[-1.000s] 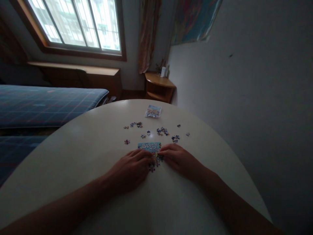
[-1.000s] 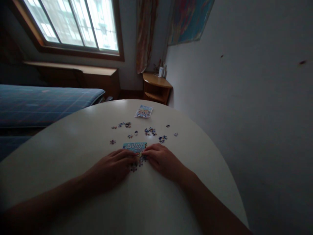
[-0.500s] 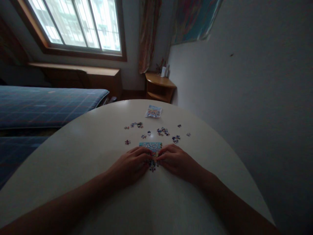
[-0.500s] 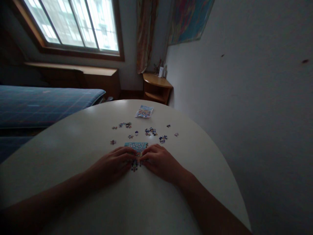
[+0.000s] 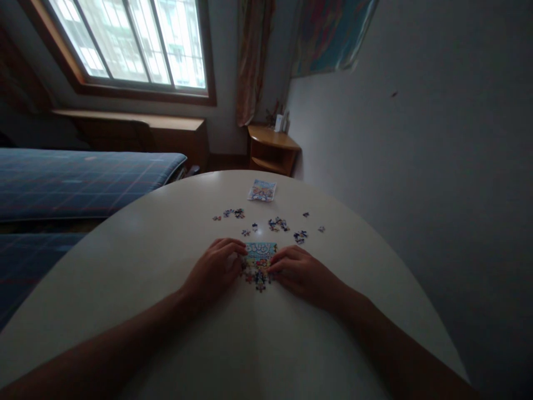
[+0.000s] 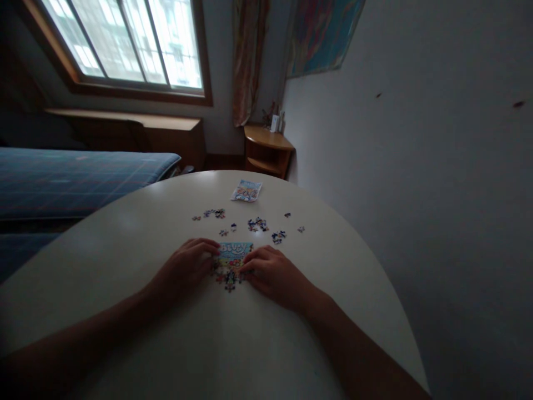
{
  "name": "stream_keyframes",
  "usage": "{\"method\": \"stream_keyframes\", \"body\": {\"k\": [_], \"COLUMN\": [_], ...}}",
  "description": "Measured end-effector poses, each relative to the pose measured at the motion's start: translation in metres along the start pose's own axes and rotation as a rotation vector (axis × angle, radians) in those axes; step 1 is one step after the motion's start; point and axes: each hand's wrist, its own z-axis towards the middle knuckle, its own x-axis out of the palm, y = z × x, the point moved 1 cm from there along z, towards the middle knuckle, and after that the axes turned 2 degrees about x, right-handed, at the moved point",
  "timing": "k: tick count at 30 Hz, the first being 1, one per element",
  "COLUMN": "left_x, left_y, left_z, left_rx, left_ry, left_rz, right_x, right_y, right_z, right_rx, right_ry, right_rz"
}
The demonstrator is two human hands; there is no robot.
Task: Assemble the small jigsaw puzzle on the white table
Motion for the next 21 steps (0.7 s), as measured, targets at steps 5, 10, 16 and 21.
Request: {"method": "stream_keyframes", "body": {"k": [5,10,16,21], "left_x": [-0.008,-0.011,-0.006,-0.006], "left_y": [0.013,0.023,0.028,0.028], "left_z": [0.005,0.006,0.006,0.006], "left_rx": [-0.082,-0.149,-0.121,-0.143], "left_ry": [-0.037,-0.011,0.040,0.033], "left_rz": [0.144,0.245,0.278,0.281], "right_x": [0.000,0.000,0.000,0.000], "right_y": [-0.003,-0.003,-0.001,-0.001], "right_z": [-0.001,0.000,0.000,-0.001], "right_rx": [-0.002,-0.003,-0.002,0.007], "right_ry": [0.013,0.017,0.011,0.018], "right_rz": [0.016,0.010,0.014,0.012]}}
